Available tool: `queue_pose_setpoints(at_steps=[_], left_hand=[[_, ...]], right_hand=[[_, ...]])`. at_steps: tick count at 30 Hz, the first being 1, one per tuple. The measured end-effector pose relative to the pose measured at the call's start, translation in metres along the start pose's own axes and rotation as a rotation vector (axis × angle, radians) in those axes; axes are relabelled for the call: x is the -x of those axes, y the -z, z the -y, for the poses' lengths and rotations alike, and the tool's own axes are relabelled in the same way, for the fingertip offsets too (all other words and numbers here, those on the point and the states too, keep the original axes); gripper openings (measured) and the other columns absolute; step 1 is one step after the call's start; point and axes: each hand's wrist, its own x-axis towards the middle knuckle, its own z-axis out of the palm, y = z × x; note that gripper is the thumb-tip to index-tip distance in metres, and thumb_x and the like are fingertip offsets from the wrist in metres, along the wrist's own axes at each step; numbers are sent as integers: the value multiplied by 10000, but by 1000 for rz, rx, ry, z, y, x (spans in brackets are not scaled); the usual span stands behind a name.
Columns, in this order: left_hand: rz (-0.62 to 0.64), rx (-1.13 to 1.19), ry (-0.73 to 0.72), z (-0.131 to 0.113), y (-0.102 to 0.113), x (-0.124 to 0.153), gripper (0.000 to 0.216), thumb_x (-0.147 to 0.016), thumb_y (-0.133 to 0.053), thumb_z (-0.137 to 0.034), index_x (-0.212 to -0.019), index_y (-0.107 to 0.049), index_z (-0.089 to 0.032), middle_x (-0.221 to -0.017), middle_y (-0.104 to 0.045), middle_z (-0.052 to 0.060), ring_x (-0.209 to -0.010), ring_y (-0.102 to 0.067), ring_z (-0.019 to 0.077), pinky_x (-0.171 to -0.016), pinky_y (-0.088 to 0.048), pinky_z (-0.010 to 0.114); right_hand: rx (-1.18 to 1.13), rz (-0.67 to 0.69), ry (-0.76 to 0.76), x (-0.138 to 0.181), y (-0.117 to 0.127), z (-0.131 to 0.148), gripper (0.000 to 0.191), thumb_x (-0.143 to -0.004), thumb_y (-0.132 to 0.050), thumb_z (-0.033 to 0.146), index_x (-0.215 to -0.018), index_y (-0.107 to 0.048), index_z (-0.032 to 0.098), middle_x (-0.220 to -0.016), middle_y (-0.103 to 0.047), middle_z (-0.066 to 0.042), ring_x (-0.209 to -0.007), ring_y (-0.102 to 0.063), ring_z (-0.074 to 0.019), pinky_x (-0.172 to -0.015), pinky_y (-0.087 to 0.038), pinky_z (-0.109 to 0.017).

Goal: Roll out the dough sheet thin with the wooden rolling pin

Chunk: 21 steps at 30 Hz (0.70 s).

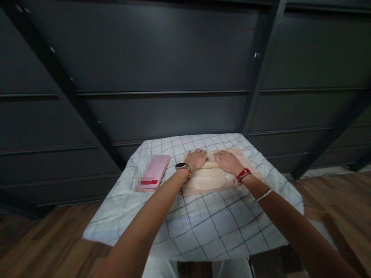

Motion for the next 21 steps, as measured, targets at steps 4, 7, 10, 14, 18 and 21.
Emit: queue_pose_setpoints(at_steps=[4, 7, 10, 14, 18, 21], left_hand=[[-40, -24, 58, 1, 1, -4, 410, -962, -227, -220, -1243, -513, -136, -1311, -555, 144, -1220, -491, 245, -1024, -341, 499], [-36, -20, 13, 0, -2, 2, 405, -963, -243, -262, -1240, -524, -167, -1322, -555, 119, -1213, -498, 249, -1035, -326, 508], [-23, 1, -11, 1, -2, 3, 421, -966, -235, -290, -1276, -498, -179, -1392, -499, 109, -1256, -461, 254, -1042, -314, 530], [52, 20, 83, 1, 1, -2, 437, -965, -184, -243, -1270, -482, -149, -1393, -489, 138, -1304, -403, 255, -1023, -316, 580], [-9, 15, -2, -3, 0, 6, 425, -968, -231, -315, -1243, -517, -165, -1392, -492, 124, -1269, -440, 259, -1042, -311, 520], [-3, 76, 80, -4, 2, 7, 401, -960, -264, -297, -1233, -530, -172, -1355, -524, 124, -1258, -445, 270, -1032, -315, 508]], right_hand=[[56, 33, 35, -6, 0, -3, 382, -971, -291, 171, -1144, -623, 97, -1186, -637, -168, -1147, -546, -233, -991, -401, -359], [59, 19, 78, 2, -2, 1, 406, -969, -275, 161, -1175, -616, 84, -1219, -625, -161, -1214, -510, -222, -1028, -377, -341], [-9, -10, 23, 5, -3, 4, 431, -980, -250, 202, -1223, -598, 123, -1265, -605, -132, -1253, -484, -194, -1039, -379, -326], [-36, 8, -48, 2, -4, 3, 442, -975, -257, 207, -1273, -567, 105, -1334, -560, -138, -1305, -430, -205, -1056, -369, -355], [-79, -27, 4, 9, -7, 4, 482, -980, -223, 248, -1345, -520, 144, -1407, -499, -109, -1347, -382, -207, -1090, -331, -400], [-107, -6, -34, 5, -7, 4, 475, -976, -234, 260, -1337, -531, 177, -1409, -502, -85, -1335, -401, -203, -1091, -327, -419]])
